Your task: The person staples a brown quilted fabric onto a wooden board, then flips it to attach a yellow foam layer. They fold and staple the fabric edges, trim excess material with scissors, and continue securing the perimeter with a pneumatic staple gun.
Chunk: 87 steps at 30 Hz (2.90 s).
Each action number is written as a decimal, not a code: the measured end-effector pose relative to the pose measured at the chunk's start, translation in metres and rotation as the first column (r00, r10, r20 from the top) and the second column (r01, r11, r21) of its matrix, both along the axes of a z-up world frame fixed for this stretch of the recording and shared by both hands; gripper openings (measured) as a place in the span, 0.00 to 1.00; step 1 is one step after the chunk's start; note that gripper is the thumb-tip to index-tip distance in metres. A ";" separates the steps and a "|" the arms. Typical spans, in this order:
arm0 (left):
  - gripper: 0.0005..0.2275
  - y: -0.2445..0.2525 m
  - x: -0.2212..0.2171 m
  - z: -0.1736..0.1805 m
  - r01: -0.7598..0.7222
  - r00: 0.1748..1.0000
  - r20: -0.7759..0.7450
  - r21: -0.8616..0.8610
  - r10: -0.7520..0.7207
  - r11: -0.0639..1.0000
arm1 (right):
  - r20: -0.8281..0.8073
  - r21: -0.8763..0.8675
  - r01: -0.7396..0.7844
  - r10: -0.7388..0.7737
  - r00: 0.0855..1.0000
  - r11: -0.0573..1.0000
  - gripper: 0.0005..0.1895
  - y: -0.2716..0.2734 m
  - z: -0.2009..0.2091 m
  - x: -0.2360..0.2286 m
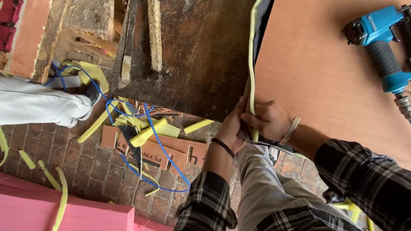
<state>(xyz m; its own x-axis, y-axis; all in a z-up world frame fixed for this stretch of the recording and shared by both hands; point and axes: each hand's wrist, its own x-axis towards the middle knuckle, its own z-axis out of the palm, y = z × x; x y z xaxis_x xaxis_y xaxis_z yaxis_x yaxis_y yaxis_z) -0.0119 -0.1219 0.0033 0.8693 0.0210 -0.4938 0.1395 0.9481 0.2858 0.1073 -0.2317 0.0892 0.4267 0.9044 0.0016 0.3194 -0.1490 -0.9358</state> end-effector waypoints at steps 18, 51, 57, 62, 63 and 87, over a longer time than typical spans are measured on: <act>0.40 0.012 0.006 0.027 0.225 0.891 -0.185 0.973 -0.415 0.049 | 0.611 -0.474 0.702 -0.375 0.697 0.532 0.48 -0.156 0.029 0.182; 0.61 0.028 0.008 0.061 0.386 0.748 -0.314 0.923 -0.585 -0.003 | 0.159 -0.839 0.269 -0.260 0.952 0.474 0.22 -0.072 0.093 -0.018; 0.58 0.066 0.018 0.085 0.347 0.820 -0.332 0.936 -0.467 -0.057 | 0.256 -0.738 0.553 -0.598 0.760 0.387 0.22 -0.168 0.104 -0.001; 0.39 0.073 0.030 0.103 0.286 0.955 -0.297 0.905 0.016 -0.315 | 0.352 -0.440 0.817 -0.766 0.538 0.372 0.24 -0.337 0.078 0.032; 0.35 0.062 0.029 0.105 0.229 0.973 -0.196 0.839 0.119 -0.494 | 0.431 -0.408 0.849 -0.749 0.504 0.336 0.29 -0.373 0.068 0.041; 0.35 -0.323 0.137 0.114 -0.063 0.832 -0.359 0.695 -0.423 -0.716 | 0.696 -0.258 0.916 -0.598 0.398 0.308 0.23 -0.667 0.002 0.172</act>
